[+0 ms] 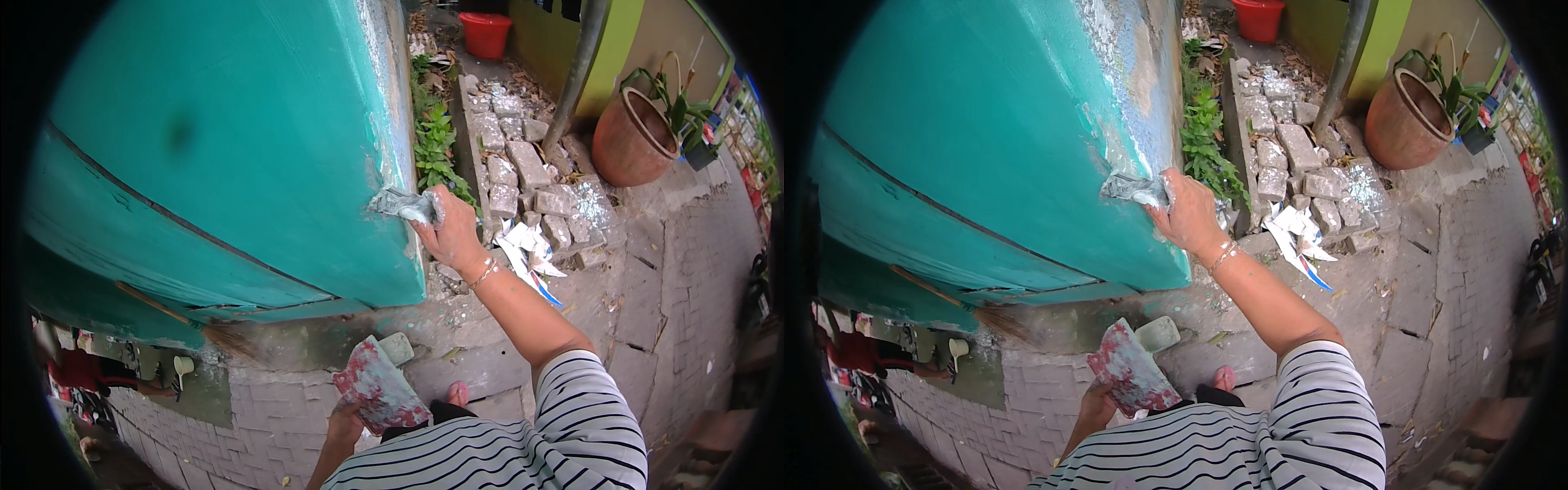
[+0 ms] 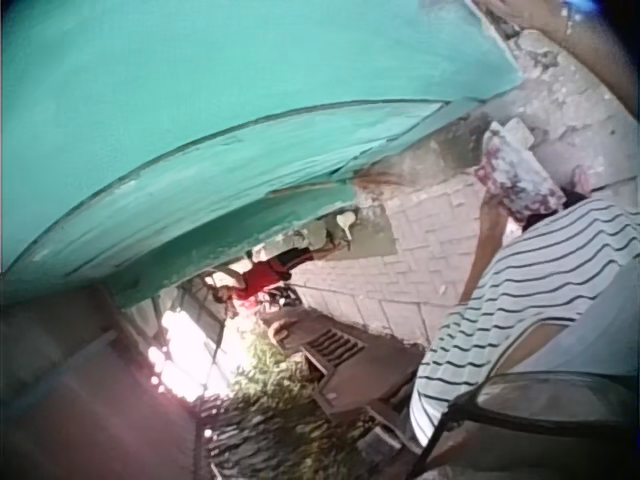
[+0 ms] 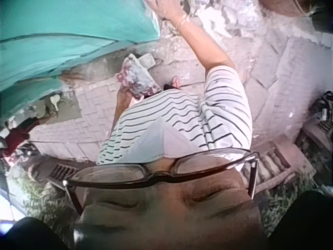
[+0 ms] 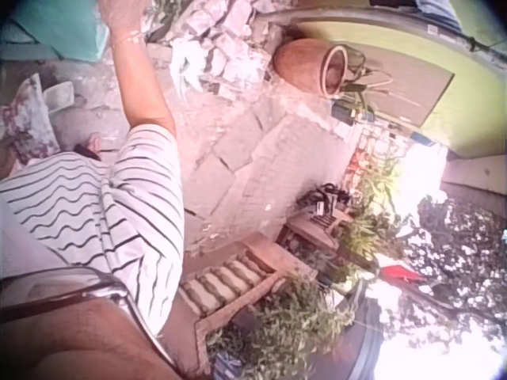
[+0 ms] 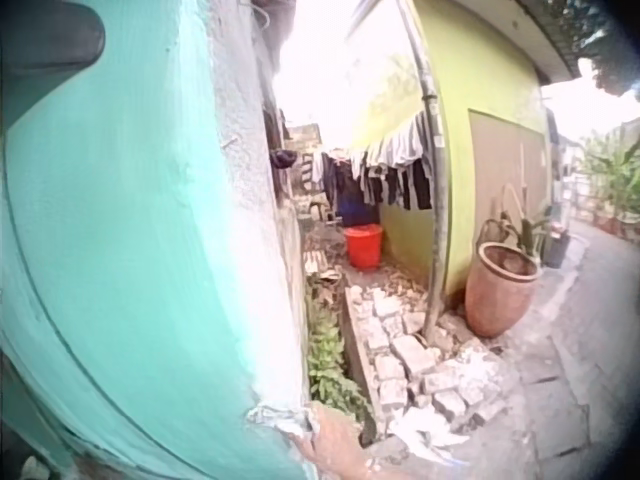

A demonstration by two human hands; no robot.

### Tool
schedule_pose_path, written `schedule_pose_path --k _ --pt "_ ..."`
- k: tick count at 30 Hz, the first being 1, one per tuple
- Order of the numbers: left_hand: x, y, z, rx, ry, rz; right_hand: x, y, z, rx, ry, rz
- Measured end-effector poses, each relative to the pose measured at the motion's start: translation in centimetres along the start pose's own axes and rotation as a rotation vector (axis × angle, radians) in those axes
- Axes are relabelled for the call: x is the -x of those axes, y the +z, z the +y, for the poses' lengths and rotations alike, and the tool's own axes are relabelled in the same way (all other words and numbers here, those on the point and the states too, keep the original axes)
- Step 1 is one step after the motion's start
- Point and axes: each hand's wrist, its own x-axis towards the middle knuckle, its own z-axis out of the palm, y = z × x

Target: The person applies white filler material to a green wall using a putty knife while holding a tray of material by hand.

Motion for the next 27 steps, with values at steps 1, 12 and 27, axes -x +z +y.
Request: schedule_pose_path --k 1,12,27 --pt "0.0 0.4 -0.1 0.002 -0.004 0.000 -0.4 0.6 1.0 0.047 0.013 0.006" --pt "0.4 2.1 -0.1 -0.012 -0.008 0.030 2.0 -2.4 3.6 -0.026 0.237 -0.021" --pt "-0.9 3.2 0.3 -0.032 -0.005 -0.014 -0.9 -1.8 -0.3 0.135 -0.240 -0.065"
